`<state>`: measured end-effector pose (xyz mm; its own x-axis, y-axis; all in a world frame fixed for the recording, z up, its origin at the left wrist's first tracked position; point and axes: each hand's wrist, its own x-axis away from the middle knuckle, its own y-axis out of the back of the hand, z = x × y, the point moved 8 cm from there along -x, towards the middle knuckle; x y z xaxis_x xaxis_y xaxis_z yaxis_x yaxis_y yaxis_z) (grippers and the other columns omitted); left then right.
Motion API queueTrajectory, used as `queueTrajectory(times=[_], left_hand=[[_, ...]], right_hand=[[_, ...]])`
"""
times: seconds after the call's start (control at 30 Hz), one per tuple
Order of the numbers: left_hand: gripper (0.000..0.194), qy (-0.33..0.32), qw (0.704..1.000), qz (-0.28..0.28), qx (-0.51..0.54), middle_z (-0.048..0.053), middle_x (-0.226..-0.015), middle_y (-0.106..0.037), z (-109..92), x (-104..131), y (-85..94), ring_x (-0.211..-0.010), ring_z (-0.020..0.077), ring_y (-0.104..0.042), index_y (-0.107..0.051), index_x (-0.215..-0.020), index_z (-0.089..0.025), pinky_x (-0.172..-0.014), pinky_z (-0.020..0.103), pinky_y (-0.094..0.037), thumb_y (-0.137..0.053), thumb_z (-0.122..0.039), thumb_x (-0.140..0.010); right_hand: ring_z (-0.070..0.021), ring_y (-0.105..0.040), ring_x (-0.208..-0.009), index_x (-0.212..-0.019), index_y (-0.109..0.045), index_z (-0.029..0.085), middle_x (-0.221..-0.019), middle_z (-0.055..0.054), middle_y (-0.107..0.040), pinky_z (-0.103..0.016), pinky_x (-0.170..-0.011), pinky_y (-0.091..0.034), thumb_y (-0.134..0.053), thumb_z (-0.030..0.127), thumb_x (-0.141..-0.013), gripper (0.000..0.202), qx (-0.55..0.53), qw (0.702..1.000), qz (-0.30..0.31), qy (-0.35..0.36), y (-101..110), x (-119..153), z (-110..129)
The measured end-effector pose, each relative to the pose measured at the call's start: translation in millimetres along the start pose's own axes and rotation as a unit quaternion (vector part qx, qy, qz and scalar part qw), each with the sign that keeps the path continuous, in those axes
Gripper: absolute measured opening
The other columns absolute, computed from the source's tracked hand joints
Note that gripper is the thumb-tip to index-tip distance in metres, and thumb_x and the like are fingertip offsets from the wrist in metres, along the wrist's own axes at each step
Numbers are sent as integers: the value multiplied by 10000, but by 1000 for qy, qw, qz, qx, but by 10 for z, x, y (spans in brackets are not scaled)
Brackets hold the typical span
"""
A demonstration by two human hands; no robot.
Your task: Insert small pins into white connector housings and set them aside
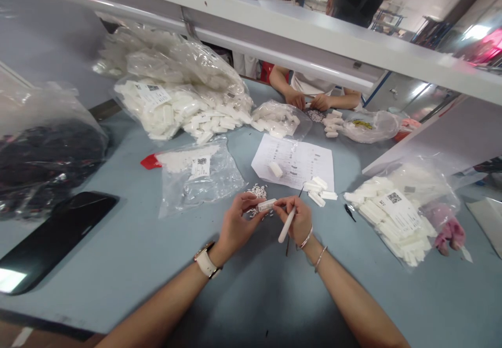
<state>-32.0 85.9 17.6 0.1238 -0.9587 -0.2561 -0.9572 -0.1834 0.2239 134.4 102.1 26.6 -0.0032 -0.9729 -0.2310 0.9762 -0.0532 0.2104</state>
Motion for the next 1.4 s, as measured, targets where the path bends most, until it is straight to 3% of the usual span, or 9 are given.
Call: queueTrajectory(times=[0.2, 0.4, 0.57, 0.73, 0.83, 1.03, 1.13, 1.3, 1.4], left_hand=[[358, -5, 1000, 4, 26, 77, -886, -725, -39, -4, 3, -828, 218, -706, -461, -934, -207, -760, 359, -587, -705, -345, -711], [361, -4, 999, 10, 48, 72, -872, -733, -68, 10, -17, -829, 215, -706, -451, -938, -211, -797, 376, -576, -706, -330, -711], [381, 14, 998, 14, 58, 77, -885, -732, -28, 1, -24, -834, 213, -704, -447, -940, -209, -815, 386, -572, -716, -325, -696], [421, 61, 995, -16, 78, 74, -880, -725, 63, -42, 38, -836, 216, -701, -438, -939, -203, -812, 397, -573, -727, -353, -672], [439, 82, 992, -32, 88, 79, -891, -723, 120, -66, 67, -812, 219, -705, -431, -941, -200, -774, 395, -584, -734, -355, -663], [450, 83, 992, -39, 89, 82, -876, -724, 139, -78, 78, -801, 225, -708, -438, -936, -196, -737, 376, -590, -741, -375, -655], [447, 84, 992, -41, 83, 84, -877, -725, 134, -74, 86, -790, 221, -708, -438, -935, -197, -721, 370, -593, -737, -379, -657], [419, 71, 995, -30, 61, 80, -875, -727, 98, -64, 74, -798, 223, -708, -443, -939, -203, -751, 382, -589, -723, -366, -673], [388, 55, 997, -21, 44, 70, -863, -730, 54, -52, 52, -797, 218, -709, -454, -928, -205, -767, 384, -587, -713, -357, -682]], right_hand=[[-203, -631, -822, -599, -337, 237, -955, -73, -704, -327, -685, -501, -772, 351, -586, 449, -131, 981, 54, -132, -51, -67, -157], [-164, -620, -712, -592, -330, 234, -789, 15, -699, -307, -695, -461, -795, 305, -559, 472, -253, 936, 103, -220, -151, -19, -185], [-162, -605, -697, -600, -315, 235, -795, 12, -696, -301, -666, -452, -791, 335, -555, 488, -240, 943, 93, -211, -143, -20, -154], [-167, -594, -657, -607, -321, 242, -727, -8, -685, -303, -609, -451, -639, 440, -708, 388, -58, 986, 48, -147, -18, -73, -202], [-187, -616, -683, -590, -320, 245, -701, -17, -677, -320, -630, -455, -594, 338, -726, 320, 56, 994, 44, -81, 10, -90, -215], [-194, -598, -643, -556, -344, 243, -582, 10, -607, -307, -601, -437, -581, 179, -680, 276, 198, 976, 94, -9, -80, -72, -181], [-178, -588, -621, -566, -341, 241, -613, 7, -635, -308, -619, -440, -578, 176, -683, 273, 180, 980, 81, -1, -68, -72, -144], [-162, -605, -662, -620, -323, 242, -718, -19, -679, -304, -653, -465, -615, 261, -725, 310, 47, 998, -36, -9, 109, -64, -72], [-154, -592, -643, -630, -317, 242, -721, -27, -677, -296, -634, -466, -638, 275, -727, 337, 9, 999, -43, -2, 109, -44, 2]])
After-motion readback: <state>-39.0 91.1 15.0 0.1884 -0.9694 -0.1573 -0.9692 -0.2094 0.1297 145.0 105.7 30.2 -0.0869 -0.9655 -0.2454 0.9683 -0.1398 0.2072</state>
